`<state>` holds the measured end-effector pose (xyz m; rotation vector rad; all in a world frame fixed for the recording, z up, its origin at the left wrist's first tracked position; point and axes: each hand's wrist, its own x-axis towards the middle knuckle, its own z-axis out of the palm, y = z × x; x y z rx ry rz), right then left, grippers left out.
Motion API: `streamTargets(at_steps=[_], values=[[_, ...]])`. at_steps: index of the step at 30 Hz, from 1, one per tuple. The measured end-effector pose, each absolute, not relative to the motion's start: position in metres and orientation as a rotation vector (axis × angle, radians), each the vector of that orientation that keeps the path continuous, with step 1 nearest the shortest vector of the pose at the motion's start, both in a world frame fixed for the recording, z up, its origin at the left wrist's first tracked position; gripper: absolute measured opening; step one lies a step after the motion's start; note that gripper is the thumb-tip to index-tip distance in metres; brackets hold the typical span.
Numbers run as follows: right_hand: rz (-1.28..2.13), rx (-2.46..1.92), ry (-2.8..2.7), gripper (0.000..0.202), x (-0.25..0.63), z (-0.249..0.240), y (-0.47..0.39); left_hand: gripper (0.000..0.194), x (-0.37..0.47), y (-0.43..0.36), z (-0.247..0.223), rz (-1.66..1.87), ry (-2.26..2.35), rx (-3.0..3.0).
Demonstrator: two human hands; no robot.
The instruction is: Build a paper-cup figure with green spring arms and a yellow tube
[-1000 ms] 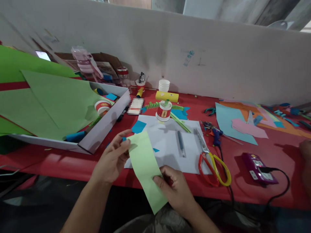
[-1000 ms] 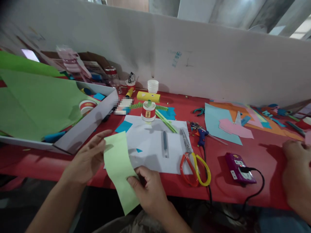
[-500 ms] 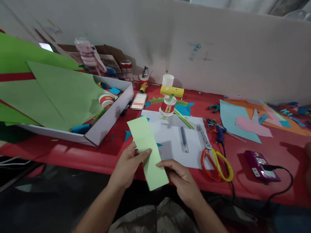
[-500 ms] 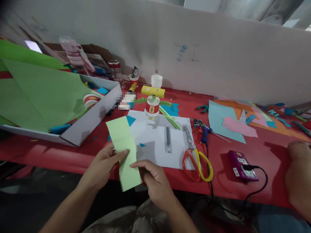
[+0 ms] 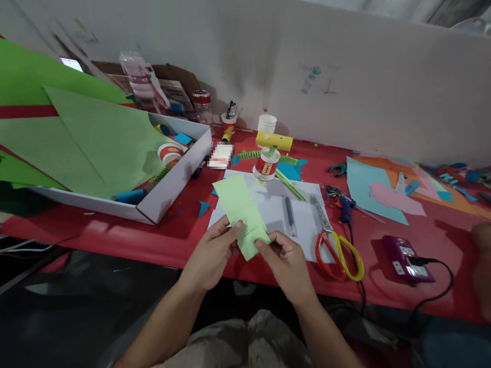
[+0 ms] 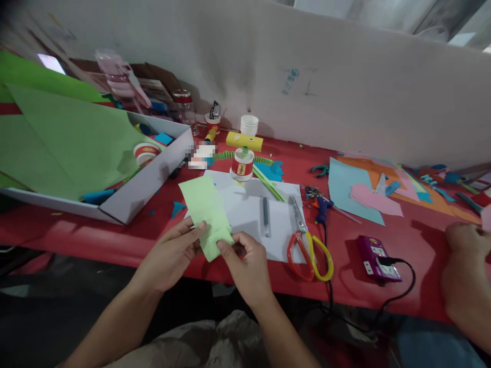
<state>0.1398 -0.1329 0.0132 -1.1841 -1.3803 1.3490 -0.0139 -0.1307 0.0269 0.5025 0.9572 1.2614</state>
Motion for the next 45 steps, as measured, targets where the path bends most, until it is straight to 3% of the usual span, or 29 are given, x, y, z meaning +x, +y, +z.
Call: streamTargets(at_steps=[10, 18, 27, 36, 45], values=[[1.369, -1.195, -1.174, 0.02, 0.136, 0.009, -0.133, 0.03, -0.012, -0.132, 0.026, 1.356, 0.928, 0.456], [1.378, -1.179, -1.115, 0.022, 0.134, 0.002, -0.133, 0.053, -0.013, -0.136, 0.022, 1.289, 0.943, 0.585], [1.382, -1.173, -1.066, 0.034, 0.133, 0.003, -0.131, 0.047, -0.015, -0.133, 0.016, 1.302, 0.978, 0.633], [1.517, -1.142, -1.075, 0.027, 0.14, 0.005, -0.128, 0.051, -0.019, -0.13, 0.016, 1.253, 0.996, 0.676], [1.393, -1.212, -1.05, 0.028, 0.138, 0.007, -0.13, 0.032, -0.015, -0.132, 0.017, 1.174, 1.058, 0.845]])
